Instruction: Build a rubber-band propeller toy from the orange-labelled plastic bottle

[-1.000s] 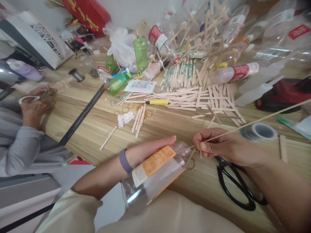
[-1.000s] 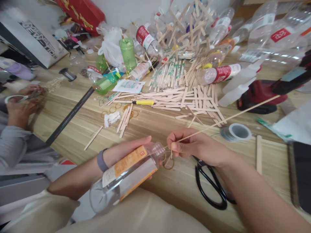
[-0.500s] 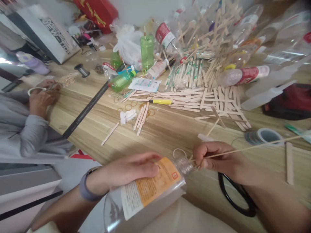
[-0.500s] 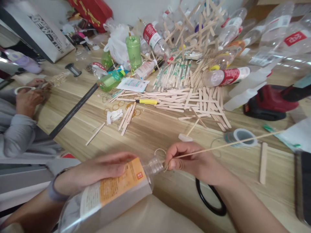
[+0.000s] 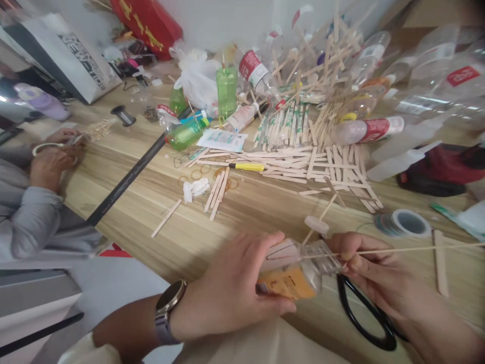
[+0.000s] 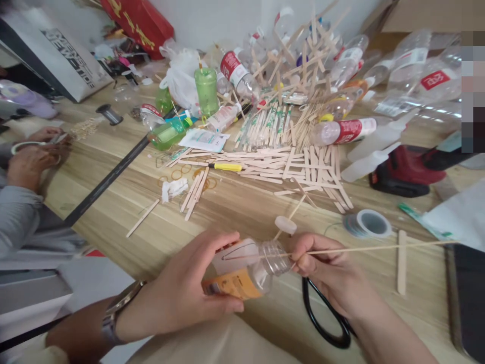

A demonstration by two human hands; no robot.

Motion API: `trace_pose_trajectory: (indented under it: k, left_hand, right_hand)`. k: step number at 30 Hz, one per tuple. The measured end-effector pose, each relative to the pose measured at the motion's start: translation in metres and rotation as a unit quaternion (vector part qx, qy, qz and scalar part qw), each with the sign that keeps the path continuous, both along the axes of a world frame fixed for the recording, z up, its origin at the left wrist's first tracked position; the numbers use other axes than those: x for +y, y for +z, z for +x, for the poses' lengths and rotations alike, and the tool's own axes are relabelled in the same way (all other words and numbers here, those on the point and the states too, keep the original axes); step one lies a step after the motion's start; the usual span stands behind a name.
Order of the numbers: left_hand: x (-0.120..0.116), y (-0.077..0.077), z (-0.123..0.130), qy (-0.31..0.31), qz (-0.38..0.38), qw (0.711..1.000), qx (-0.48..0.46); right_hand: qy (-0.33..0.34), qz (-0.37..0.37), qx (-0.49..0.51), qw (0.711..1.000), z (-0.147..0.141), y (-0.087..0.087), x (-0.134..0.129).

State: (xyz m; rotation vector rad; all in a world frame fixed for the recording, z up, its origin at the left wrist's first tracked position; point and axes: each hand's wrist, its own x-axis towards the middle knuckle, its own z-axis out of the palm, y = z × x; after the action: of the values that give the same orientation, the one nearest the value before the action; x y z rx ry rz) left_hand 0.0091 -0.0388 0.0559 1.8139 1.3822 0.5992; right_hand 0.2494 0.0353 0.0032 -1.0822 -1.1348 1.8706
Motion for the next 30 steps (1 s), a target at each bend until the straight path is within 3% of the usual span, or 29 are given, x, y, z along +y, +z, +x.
trace_pose_trajectory:
  k: [6, 10, 17, 24, 30]
  left_hand:
    - [-0.014, -0.009, 0.001, 0.044, 0.005, 0.996, -0.080]
    - [-0.019, -0.012, -0.002, 0.096, 0.011, 0.988, -0.117]
    - [-0.018, -0.015, -0.003, 0.130, 0.030, 0.985, -0.111]
    - [-0.002, 0.003, -0.018, 0.004, 0.032, 0.999, 0.008]
    - [0.012, 0.013, -0.027, -0.112, 0.089, 0.984, 0.101]
  right_hand:
    - [-0.005, -0.052, -0.001, 0.999, 0.003, 0.001, -0.007]
    - [-0.002, -0.043, 0.007, 0.999, 0.000, 0.002, -0.006]
    - [0.004, -0.056, 0.005, 0.998, 0.000, 0.003, -0.005]
    - [-0.009, -0.127, -0.014, 0.992, 0.002, -0.001, -0.005]
    - [-0.006, -0.204, 0.033, 0.978, -0.004, 0.005, -0.003]
